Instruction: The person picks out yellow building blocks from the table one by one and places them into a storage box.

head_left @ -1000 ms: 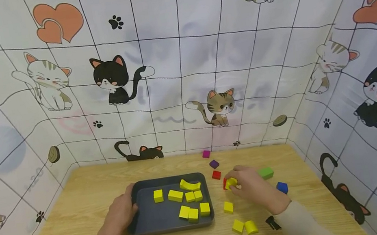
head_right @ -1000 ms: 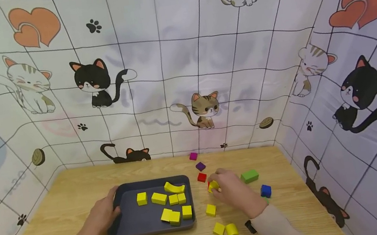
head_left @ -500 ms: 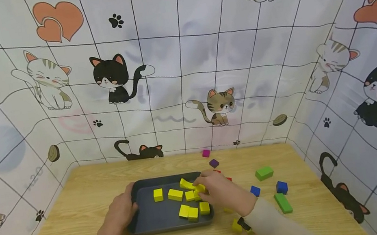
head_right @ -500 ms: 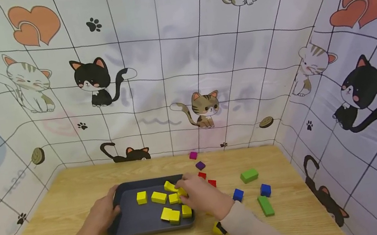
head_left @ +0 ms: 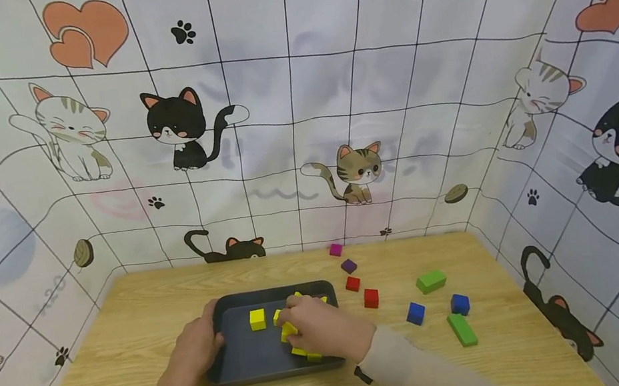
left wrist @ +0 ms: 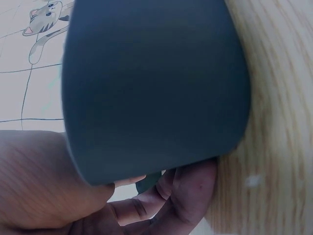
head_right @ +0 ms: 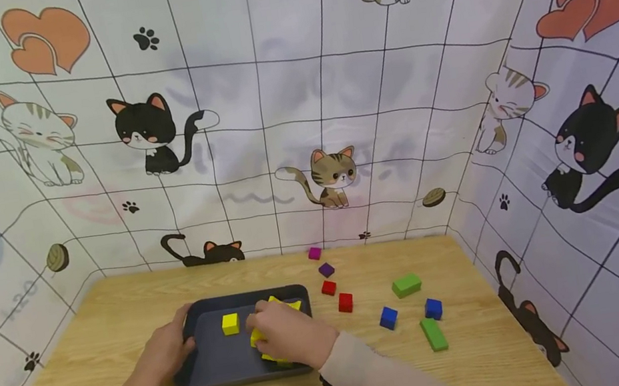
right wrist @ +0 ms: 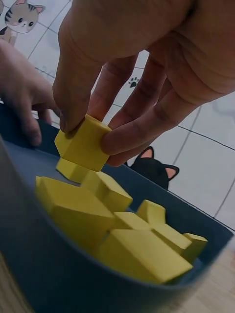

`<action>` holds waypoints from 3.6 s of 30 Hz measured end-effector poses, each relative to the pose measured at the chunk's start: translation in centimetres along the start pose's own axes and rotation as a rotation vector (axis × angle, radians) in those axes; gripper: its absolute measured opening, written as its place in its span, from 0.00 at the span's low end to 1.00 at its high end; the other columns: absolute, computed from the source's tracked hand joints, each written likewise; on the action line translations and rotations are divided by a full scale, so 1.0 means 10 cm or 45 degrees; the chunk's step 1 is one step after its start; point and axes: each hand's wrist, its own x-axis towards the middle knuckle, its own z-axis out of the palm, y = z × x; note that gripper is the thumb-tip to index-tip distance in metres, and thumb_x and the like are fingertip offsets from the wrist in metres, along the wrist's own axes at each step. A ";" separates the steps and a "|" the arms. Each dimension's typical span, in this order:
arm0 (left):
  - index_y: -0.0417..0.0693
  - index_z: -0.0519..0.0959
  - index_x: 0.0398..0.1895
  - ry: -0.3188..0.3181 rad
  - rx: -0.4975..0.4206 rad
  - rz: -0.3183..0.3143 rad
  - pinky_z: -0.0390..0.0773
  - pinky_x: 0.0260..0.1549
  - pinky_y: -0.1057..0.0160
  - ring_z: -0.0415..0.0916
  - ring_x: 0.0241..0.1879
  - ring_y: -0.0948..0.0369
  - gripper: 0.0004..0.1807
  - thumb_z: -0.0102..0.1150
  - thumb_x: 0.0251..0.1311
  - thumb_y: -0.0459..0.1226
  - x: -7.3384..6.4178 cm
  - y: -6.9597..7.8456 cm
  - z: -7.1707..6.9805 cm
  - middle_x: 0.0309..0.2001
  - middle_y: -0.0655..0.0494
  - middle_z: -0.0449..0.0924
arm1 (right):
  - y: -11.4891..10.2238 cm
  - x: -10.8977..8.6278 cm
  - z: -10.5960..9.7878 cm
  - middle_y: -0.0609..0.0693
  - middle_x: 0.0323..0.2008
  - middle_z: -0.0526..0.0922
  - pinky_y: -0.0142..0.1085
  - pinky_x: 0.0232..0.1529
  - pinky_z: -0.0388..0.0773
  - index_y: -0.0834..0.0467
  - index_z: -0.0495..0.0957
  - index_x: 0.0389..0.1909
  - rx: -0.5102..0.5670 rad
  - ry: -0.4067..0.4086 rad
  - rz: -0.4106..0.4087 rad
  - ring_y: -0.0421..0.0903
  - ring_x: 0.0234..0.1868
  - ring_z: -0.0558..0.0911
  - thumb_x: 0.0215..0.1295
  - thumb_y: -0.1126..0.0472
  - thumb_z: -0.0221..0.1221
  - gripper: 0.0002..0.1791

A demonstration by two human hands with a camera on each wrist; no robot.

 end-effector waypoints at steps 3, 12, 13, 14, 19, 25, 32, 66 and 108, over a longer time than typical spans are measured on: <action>0.31 0.67 0.84 0.041 0.016 0.032 0.86 0.38 0.45 0.85 0.36 0.49 0.39 0.68 0.71 0.26 0.01 -0.08 0.07 0.48 0.29 0.91 | -0.05 0.06 0.06 0.48 0.56 0.92 0.23 0.49 0.85 0.54 0.94 0.62 -0.036 -0.030 -0.016 0.35 0.48 0.88 0.76 0.59 0.77 0.16; 0.29 0.66 0.85 0.003 0.012 -0.005 0.87 0.37 0.45 0.86 0.36 0.49 0.40 0.70 0.73 0.27 0.01 0.00 0.01 0.48 0.31 0.91 | -0.10 0.13 0.18 0.48 0.56 0.93 0.26 0.57 0.87 0.53 0.94 0.62 -0.087 -0.049 -0.068 0.37 0.52 0.89 0.76 0.58 0.78 0.17; 0.29 0.66 0.86 -0.004 0.014 -0.013 0.87 0.38 0.45 0.86 0.36 0.50 0.40 0.70 0.73 0.27 0.01 0.01 0.00 0.48 0.31 0.91 | -0.09 0.13 0.19 0.48 0.56 0.93 0.26 0.58 0.87 0.53 0.94 0.62 -0.080 -0.054 -0.065 0.37 0.52 0.89 0.76 0.58 0.78 0.17; 0.29 0.66 0.86 -0.009 0.020 -0.017 0.87 0.38 0.45 0.85 0.36 0.50 0.41 0.70 0.73 0.27 0.01 0.02 -0.01 0.48 0.32 0.92 | -0.09 0.14 0.19 0.48 0.56 0.93 0.26 0.58 0.88 0.53 0.94 0.62 -0.076 -0.063 -0.059 0.36 0.51 0.89 0.76 0.58 0.78 0.17; 0.28 0.65 0.85 -0.011 0.028 -0.033 0.87 0.39 0.44 0.85 0.36 0.50 0.40 0.70 0.73 0.27 0.00 0.03 -0.01 0.47 0.31 0.91 | -0.08 0.14 0.23 0.47 0.58 0.92 0.27 0.58 0.88 0.51 0.94 0.64 -0.055 -0.107 -0.025 0.35 0.50 0.88 0.76 0.58 0.78 0.18; 0.28 0.65 0.85 -0.008 0.015 -0.024 0.87 0.39 0.43 0.86 0.37 0.49 0.40 0.69 0.72 0.26 -0.03 0.03 -0.02 0.47 0.30 0.91 | -0.08 0.13 0.24 0.46 0.57 0.92 0.27 0.58 0.88 0.50 0.94 0.64 -0.047 -0.129 -0.013 0.35 0.50 0.88 0.75 0.56 0.79 0.19; 0.28 0.66 0.84 -0.004 0.025 -0.016 0.86 0.38 0.44 0.85 0.35 0.50 0.40 0.69 0.72 0.26 -0.03 0.02 -0.01 0.44 0.32 0.91 | -0.06 0.09 0.22 0.45 0.53 0.91 0.22 0.52 0.85 0.48 0.94 0.61 -0.063 -0.086 -0.037 0.33 0.46 0.84 0.75 0.55 0.79 0.16; 0.28 0.65 0.84 -0.001 0.041 -0.001 0.86 0.37 0.43 0.84 0.34 0.49 0.40 0.68 0.71 0.27 0.01 0.00 -0.01 0.43 0.33 0.90 | 0.67 -1.13 -0.06 0.51 0.51 0.84 0.34 0.46 0.88 0.56 0.92 0.61 0.195 0.151 0.309 0.47 0.46 0.86 0.76 0.56 0.78 0.18; 0.28 0.64 0.85 -0.029 0.040 -0.024 0.86 0.37 0.45 0.83 0.34 0.51 0.40 0.68 0.73 0.27 0.00 0.04 -0.03 0.43 0.34 0.90 | 0.87 -1.56 0.19 0.35 0.51 0.87 0.40 0.59 0.89 0.40 0.94 0.51 0.238 -0.151 0.309 0.32 0.50 0.79 0.69 0.56 0.81 0.13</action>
